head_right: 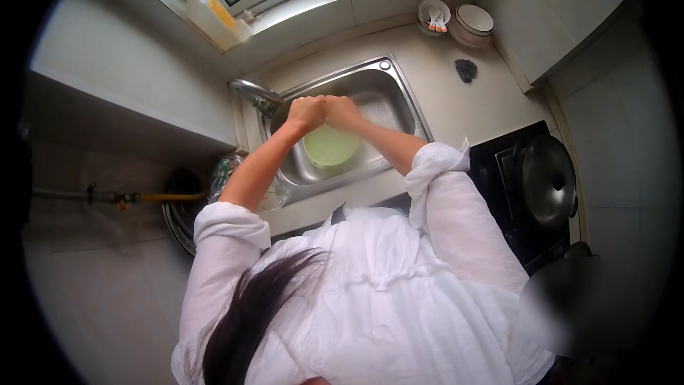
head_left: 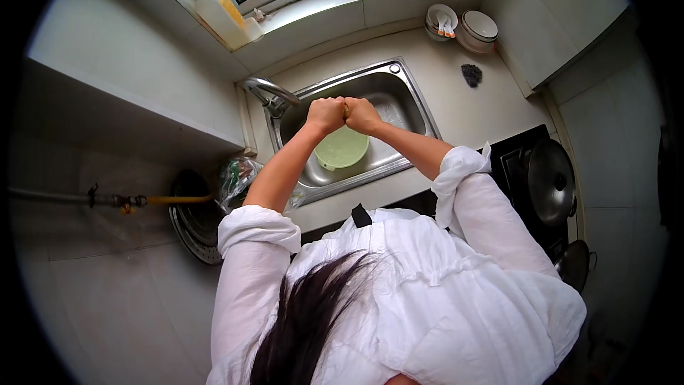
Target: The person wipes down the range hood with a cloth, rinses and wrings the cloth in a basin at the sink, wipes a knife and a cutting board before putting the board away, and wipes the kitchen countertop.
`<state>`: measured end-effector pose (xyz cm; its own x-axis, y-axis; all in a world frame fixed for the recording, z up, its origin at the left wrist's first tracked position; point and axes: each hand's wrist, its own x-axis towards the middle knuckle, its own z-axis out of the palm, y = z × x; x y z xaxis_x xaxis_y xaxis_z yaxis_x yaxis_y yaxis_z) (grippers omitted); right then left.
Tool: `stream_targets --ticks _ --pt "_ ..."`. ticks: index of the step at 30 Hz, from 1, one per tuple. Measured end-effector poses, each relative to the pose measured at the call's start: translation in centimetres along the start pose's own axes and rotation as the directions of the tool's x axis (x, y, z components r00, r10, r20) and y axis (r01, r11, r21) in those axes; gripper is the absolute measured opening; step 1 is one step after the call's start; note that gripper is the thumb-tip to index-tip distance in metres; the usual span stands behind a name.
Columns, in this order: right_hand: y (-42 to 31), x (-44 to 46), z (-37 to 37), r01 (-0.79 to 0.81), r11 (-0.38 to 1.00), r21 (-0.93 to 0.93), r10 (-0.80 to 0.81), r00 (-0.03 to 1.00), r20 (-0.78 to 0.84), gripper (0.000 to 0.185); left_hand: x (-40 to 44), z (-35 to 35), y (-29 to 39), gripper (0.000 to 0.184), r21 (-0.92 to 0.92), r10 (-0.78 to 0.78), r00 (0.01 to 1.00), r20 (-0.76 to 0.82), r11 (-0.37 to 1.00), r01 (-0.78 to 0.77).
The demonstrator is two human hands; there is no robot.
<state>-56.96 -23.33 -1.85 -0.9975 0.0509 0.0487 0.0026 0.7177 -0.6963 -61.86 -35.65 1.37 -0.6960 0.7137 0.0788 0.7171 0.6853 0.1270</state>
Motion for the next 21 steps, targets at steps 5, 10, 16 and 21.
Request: stream_targets --ticks 5,10,16,21 --pt "0.4 -0.6 0.7 -0.096 0.961 0.259 0.085 0.995 0.056 0.012 0.4 1.2 -1.0 0.009 0.094 0.183 0.980 -0.076 0.980 -0.176" --pt "0.9 -0.8 0.2 -0.450 0.603 0.658 0.189 0.883 0.430 0.017 0.0 2.2 -1.0 0.011 0.210 0.274 0.886 -0.376 0.956 -0.206" --pt "5.9 -7.2 5.7 -0.159 0.962 0.222 0.117 0.975 0.191 0.056 -7.5 11.3 3.2 0.057 -0.261 -0.565 0.695 0.445 0.660 0.704" --pt "8.9 -10.6 7.1 -0.035 0.907 -0.420 0.355 0.601 0.716 0.060 -11.9 21.3 -0.4 0.061 -0.620 -0.196 0.726 0.659 0.405 0.672"
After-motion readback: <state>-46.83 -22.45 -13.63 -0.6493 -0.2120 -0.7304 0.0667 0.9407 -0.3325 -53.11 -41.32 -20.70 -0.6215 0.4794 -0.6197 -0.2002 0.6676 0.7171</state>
